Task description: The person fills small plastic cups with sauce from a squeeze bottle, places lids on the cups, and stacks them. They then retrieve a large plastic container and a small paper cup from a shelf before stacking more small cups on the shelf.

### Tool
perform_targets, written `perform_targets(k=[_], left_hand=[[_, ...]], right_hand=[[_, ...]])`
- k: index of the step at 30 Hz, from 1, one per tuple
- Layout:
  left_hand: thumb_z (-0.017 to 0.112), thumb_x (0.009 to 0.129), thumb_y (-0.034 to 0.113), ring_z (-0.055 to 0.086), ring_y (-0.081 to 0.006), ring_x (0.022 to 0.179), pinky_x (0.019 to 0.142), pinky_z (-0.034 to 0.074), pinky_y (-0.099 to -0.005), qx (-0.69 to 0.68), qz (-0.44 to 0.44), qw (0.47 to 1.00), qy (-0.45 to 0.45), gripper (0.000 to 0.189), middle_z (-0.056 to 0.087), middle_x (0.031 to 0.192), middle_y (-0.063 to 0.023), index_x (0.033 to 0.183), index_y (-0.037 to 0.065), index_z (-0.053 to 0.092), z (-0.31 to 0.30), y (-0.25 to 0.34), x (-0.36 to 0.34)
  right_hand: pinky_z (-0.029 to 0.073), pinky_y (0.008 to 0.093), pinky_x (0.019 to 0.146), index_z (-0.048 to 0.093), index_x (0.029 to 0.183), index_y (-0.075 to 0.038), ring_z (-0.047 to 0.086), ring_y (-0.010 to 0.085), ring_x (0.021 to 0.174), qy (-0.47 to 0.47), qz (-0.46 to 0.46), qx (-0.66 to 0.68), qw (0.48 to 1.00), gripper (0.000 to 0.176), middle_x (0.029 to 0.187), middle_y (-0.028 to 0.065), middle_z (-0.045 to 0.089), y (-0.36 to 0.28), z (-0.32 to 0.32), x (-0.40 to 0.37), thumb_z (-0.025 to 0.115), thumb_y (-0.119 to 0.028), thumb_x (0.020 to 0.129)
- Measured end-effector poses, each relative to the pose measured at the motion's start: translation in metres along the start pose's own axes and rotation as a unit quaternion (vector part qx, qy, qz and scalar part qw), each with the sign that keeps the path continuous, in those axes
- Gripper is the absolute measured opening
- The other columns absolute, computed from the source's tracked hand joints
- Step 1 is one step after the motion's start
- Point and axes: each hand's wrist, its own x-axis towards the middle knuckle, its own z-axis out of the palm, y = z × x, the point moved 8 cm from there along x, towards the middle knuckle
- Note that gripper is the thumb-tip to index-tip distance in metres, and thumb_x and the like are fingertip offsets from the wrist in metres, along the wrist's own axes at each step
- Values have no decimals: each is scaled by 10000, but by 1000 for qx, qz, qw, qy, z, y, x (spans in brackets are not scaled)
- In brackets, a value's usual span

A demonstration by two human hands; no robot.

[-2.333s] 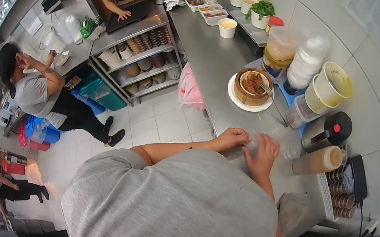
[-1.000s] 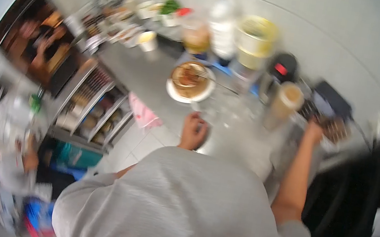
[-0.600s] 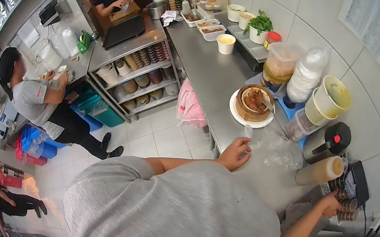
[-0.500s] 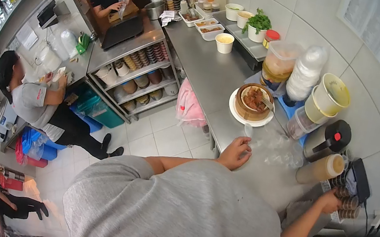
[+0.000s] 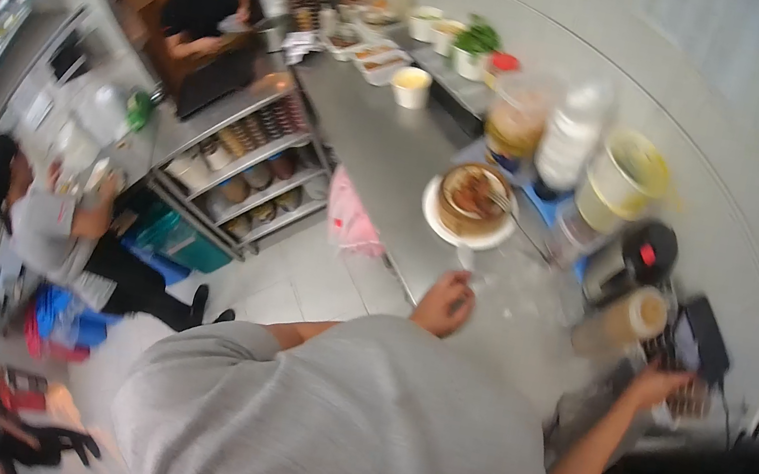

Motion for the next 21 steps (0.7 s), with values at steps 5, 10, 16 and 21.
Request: perform_targets(k=[5,10,16,21], left_hand=[[626,787,85,524,-392,1059,902,438,-432,33,27,999,3,149,525,1167,-233,901,-2,582,1,6,2],[638,806,72,527,-332,1036,897,431,-399,21,26,999,-10,125,490,1194,-198,910,16,596,1,12,3],[646,807,68,519,-303,1049,905,423,-380,29,28,999,-26,129,470,1214,-189,909,6,597,6,10,4],[663,790,64,498,-296,1077,907,416,-387,21,8,999,-23,226,459,1235,-179,989,5,572,-2,14,5]], right_hand=[[406,452,975,141,1462,-44,494,419,1185,18,-51,89,995,927,1419,219,384,-21,-21,-20,726,-157,752],[493,439,763,112,1476,-96,570,372,944,36,-29,-38,998,965,1002,207,530,-35,-26,-18,721,-153,730],[502,463,721,175,1451,-141,592,383,886,27,-26,24,999,912,1037,200,520,-22,-22,-18,720,-163,719],[515,451,716,198,1437,-134,605,393,870,31,-30,42,998,879,1036,197,530,-32,-36,-21,704,-147,719]])
